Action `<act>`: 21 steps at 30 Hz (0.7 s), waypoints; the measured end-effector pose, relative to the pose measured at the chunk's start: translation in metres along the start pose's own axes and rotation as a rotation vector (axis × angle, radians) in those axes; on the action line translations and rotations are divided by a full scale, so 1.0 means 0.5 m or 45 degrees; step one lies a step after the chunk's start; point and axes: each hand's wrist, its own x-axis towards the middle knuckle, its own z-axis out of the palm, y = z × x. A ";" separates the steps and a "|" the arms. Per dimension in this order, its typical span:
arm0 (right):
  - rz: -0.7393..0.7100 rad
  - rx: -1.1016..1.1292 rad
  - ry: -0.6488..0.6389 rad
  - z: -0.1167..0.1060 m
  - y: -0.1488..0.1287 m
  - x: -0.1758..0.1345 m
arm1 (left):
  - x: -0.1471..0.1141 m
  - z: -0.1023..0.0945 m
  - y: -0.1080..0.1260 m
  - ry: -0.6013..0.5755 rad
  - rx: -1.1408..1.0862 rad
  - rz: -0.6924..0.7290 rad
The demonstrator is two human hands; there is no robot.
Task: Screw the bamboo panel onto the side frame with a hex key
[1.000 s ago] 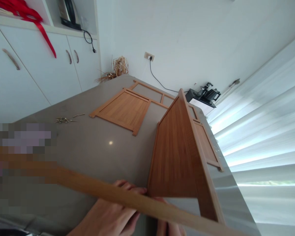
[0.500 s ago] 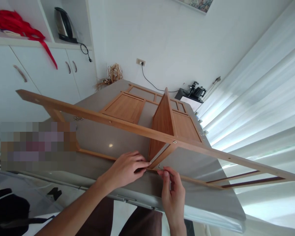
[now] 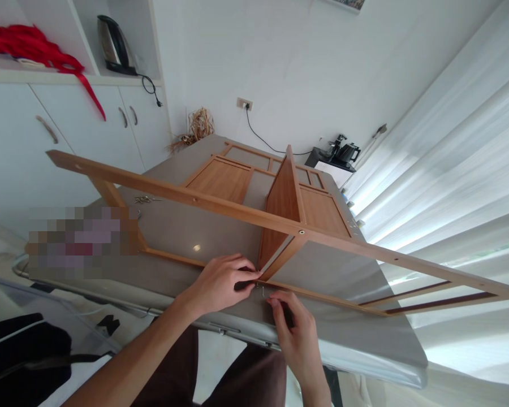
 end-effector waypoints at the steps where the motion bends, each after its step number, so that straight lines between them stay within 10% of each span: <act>1: -0.005 -0.004 -0.018 -0.001 0.001 0.002 | 0.000 -0.002 0.001 -0.004 -0.005 -0.003; 21: -0.033 -0.039 -0.087 0.021 0.007 0.003 | -0.002 0.007 0.001 0.038 -0.049 -0.002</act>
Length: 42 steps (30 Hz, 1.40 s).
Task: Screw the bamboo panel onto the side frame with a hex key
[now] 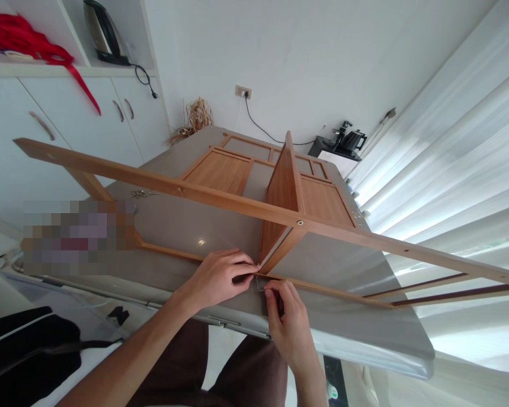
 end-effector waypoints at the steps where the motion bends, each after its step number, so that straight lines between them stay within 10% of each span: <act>1: 0.001 0.000 0.005 0.000 0.000 -0.001 | -0.001 0.000 -0.001 -0.006 -0.004 -0.002; 42: -0.103 -0.124 0.031 0.008 -0.007 0.002 | 0.073 -0.054 -0.016 -0.541 -0.329 -0.368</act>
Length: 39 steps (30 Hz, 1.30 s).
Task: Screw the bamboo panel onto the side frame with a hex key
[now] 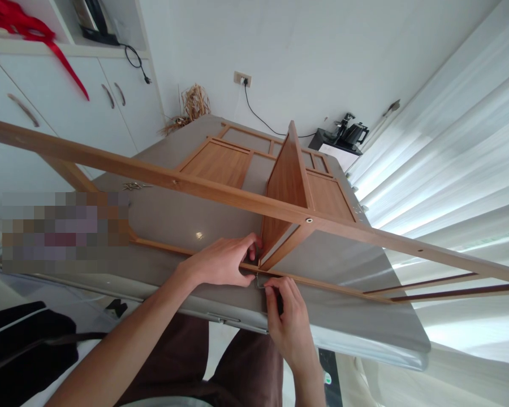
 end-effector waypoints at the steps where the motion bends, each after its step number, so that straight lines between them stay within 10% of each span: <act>1: 0.001 -0.003 0.001 0.000 -0.001 0.001 | 0.000 0.000 -0.001 -0.004 -0.007 -0.002; 39: -0.094 -0.143 0.051 0.014 -0.004 -0.010 | -0.002 0.001 -0.008 -0.003 -0.042 0.030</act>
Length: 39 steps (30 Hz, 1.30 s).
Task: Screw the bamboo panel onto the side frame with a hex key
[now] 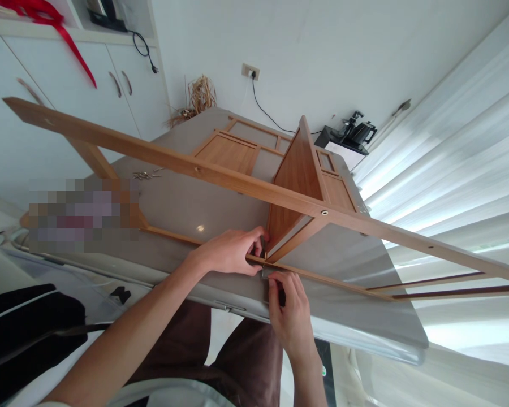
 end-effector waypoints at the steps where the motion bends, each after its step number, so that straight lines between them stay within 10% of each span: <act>1: -0.009 -0.009 0.008 0.001 -0.001 0.000 | 0.000 0.000 0.000 0.001 0.003 0.002; 39: 0.006 -0.096 0.058 0.007 -0.019 0.000 | 0.000 0.015 0.002 0.062 0.118 -0.050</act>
